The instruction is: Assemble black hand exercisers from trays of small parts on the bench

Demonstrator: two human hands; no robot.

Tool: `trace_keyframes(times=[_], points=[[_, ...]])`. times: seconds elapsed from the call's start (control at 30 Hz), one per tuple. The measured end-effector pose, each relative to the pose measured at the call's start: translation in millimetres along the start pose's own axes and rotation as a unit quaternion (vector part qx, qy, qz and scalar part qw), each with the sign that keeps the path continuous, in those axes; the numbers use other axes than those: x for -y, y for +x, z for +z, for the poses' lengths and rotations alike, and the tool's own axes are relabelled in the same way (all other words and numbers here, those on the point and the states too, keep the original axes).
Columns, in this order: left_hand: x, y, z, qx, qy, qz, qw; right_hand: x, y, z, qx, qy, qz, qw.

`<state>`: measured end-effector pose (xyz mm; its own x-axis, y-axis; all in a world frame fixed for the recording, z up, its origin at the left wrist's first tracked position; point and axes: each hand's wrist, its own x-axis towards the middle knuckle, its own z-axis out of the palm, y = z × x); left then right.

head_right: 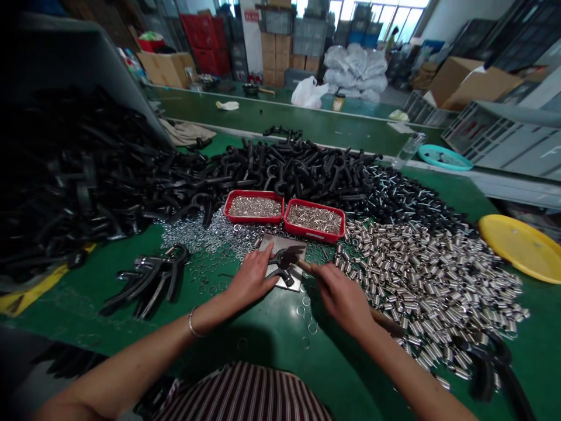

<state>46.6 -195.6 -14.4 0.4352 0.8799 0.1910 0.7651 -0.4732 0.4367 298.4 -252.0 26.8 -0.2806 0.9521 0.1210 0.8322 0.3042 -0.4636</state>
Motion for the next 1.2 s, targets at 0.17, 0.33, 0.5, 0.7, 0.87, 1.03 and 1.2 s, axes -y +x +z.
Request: trace_keyframes(times=[0.17, 0.33, 0.5, 0.7, 0.87, 1.03, 1.2], points=[[3, 14, -13.8, 0.023, -0.090, -0.026, 0.995, -53, -10, -19, -0.140, 0.048, 0.166, 0.975], [22, 37, -19.7, 0.018, -0.225, -0.101, 0.969, -97, -10, -38, -0.144, -0.196, 0.118, 0.963], [41, 37, -15.4, 0.010, -0.093, -0.060, 0.994, -64, 0, -1, 0.002, -0.245, 0.062, 0.967], [45, 27, -23.5, 0.021, -0.061, -0.024, 0.998, -43, 13, 3, -0.018, -0.276, 0.078, 0.958], [20, 42, -43.3, -0.046, -0.014, 0.090, 0.995, -10, 32, -35, -0.064, 0.053, 0.103, 0.991], [1, 56, -43.1, -0.036, -0.039, 0.141, 0.989, 26, 65, -21, -0.094, 0.388, 0.127, 0.908], [16, 58, -29.0, 0.002, -0.145, 0.106, 0.984, 18, 97, 16, -0.125, 0.583, 0.162, 0.787]])
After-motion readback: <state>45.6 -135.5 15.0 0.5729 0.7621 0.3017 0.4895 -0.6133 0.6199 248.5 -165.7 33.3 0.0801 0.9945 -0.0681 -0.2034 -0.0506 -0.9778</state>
